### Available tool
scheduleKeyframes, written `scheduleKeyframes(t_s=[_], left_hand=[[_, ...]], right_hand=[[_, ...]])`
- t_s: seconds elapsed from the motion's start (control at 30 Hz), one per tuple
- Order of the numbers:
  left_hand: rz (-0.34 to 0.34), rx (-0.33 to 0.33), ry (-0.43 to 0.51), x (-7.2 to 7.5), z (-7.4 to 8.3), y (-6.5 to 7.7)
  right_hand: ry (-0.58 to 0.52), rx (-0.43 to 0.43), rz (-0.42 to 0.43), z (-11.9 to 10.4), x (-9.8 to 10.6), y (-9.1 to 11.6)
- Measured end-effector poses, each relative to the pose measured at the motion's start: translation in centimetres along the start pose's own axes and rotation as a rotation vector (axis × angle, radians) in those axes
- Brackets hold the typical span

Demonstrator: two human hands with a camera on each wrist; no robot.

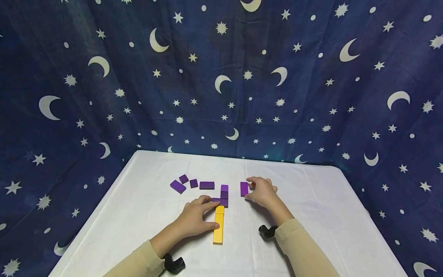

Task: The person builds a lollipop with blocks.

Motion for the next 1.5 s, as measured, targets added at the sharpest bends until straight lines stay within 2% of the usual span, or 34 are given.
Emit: scheduleKeyframes(t_s=[0.8,1.5], left_hand=[[-0.005,-0.003,-0.002,0.1,0.0,-0.1],[-0.008,0.001,-0.007,0.1,0.1,0.0]], right_hand=[[0.019,-0.025,-0.039,0.1,-1.0,-1.0],[-0.025,0.023,-0.007,-2.1,-2.0,-0.8]])
Point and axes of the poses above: each hand's wrist, its own y-axis away from the middle knuckle, its own x-axis out of the back of the hand, z = x × y, the point moved 4 cm from there along -y, towards the middle knuckle, and after that the axes turned 10 degrees about x, right-handed, at the moved point
